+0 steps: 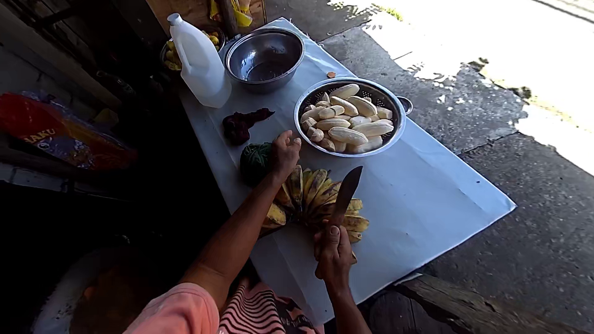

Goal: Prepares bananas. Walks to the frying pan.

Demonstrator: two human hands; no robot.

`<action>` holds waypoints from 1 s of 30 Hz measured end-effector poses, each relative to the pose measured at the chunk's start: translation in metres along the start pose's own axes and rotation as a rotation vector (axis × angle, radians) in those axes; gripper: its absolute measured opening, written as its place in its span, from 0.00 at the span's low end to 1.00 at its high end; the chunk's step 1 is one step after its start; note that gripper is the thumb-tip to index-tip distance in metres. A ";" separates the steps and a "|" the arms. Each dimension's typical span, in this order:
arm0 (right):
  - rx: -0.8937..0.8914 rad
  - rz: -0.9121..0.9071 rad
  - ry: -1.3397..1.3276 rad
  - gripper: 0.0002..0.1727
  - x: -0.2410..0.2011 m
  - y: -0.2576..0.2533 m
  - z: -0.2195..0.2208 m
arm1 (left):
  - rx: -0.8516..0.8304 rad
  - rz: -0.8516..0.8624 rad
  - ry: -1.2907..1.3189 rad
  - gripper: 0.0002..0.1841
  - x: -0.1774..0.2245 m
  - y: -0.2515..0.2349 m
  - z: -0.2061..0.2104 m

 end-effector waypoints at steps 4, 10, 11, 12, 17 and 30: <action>-0.067 -0.051 0.181 0.24 -0.007 -0.041 -0.018 | -0.213 -0.426 0.183 0.39 -0.025 0.046 -0.010; -0.379 -0.031 0.373 0.30 -0.046 -0.045 -0.023 | -0.404 -0.279 0.136 0.24 -0.037 0.054 -0.013; -0.374 -0.100 0.521 0.29 -0.048 -0.044 -0.024 | -0.450 -0.239 0.183 0.24 -0.037 0.056 -0.015; -0.354 -0.169 0.665 0.29 -0.051 -0.041 -0.025 | -0.485 -0.207 0.225 0.25 -0.038 0.059 -0.016; -0.302 -0.346 1.158 0.26 -0.078 -0.023 -0.025 | -0.476 -0.134 0.302 0.29 -0.041 0.075 -0.018; -0.409 0.045 0.148 0.27 -0.041 -0.041 0.024 | -0.296 -0.121 0.462 0.29 -0.048 0.091 -0.012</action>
Point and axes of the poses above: each hand's wrist, its own y-axis away from the middle knuckle, its own z-axis out of the palm, x = y × z, the point moved 3 cm from there along -y, towards the middle knuckle, and after that the axes turned 2 degrees about -z, right-handed, at the moved point
